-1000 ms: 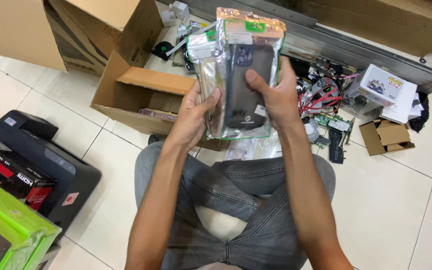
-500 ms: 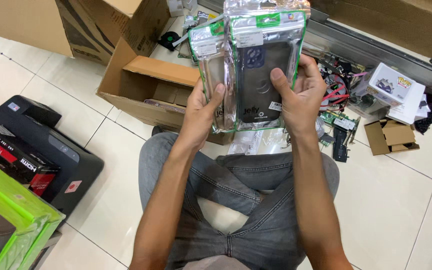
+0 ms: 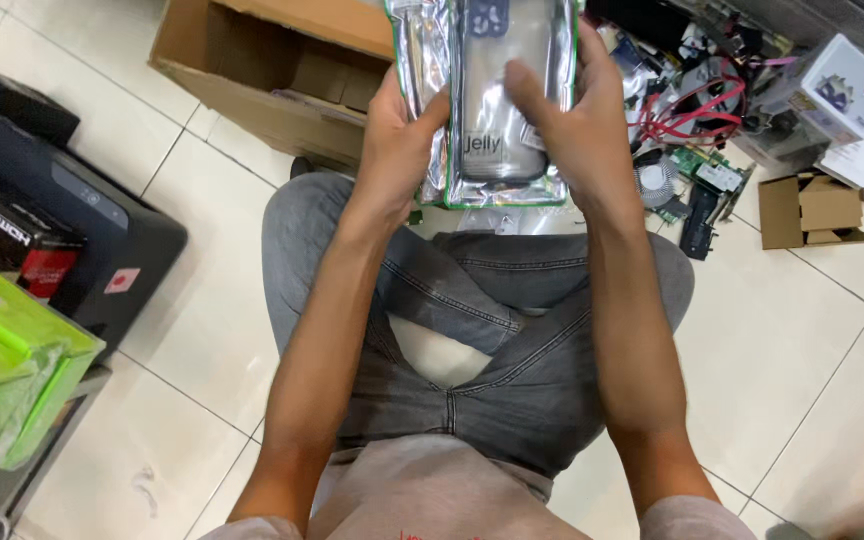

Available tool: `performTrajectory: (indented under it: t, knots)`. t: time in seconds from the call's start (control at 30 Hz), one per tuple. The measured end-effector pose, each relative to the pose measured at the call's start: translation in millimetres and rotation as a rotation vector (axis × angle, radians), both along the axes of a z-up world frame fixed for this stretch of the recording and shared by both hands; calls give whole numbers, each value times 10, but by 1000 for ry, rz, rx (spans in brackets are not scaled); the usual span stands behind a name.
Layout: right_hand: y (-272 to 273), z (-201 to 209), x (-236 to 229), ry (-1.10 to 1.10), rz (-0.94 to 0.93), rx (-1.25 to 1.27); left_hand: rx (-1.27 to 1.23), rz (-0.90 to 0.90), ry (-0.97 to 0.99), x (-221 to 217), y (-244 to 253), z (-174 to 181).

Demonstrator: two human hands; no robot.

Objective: The person sits on the floor and sorts through a pile of electronic components and accessories. They pick up items such as a phone case, a calculator, a fan, and a hard drive, inspecting them before placing them into a cardboard box.

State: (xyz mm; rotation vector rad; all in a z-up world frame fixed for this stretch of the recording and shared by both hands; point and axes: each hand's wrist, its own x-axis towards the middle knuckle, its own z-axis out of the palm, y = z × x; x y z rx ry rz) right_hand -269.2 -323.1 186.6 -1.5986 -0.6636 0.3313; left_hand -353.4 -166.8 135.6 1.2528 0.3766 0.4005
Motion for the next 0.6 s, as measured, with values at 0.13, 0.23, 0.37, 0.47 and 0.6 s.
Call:
performTrajectory:
  t: [0.13, 0.23, 0.37, 0.47, 0.6]
  knots:
    - [17, -328, 56, 46, -11, 41, 17, -14, 23, -115, 48, -15]
    - [34, -313, 71, 116, 70, 81, 70, 33, 5, -201, 131, -44]
    - [226, -270, 43, 79, 89, 174, 80, -13, -60, -253, 235, -153]
    - [378, -267, 67, 174, 128, 193, 69, -108, 116, -224, 161, 226]
    - [444, -76, 80, 496, 138, -47, 114, -162, 104, -107, 125, 376]
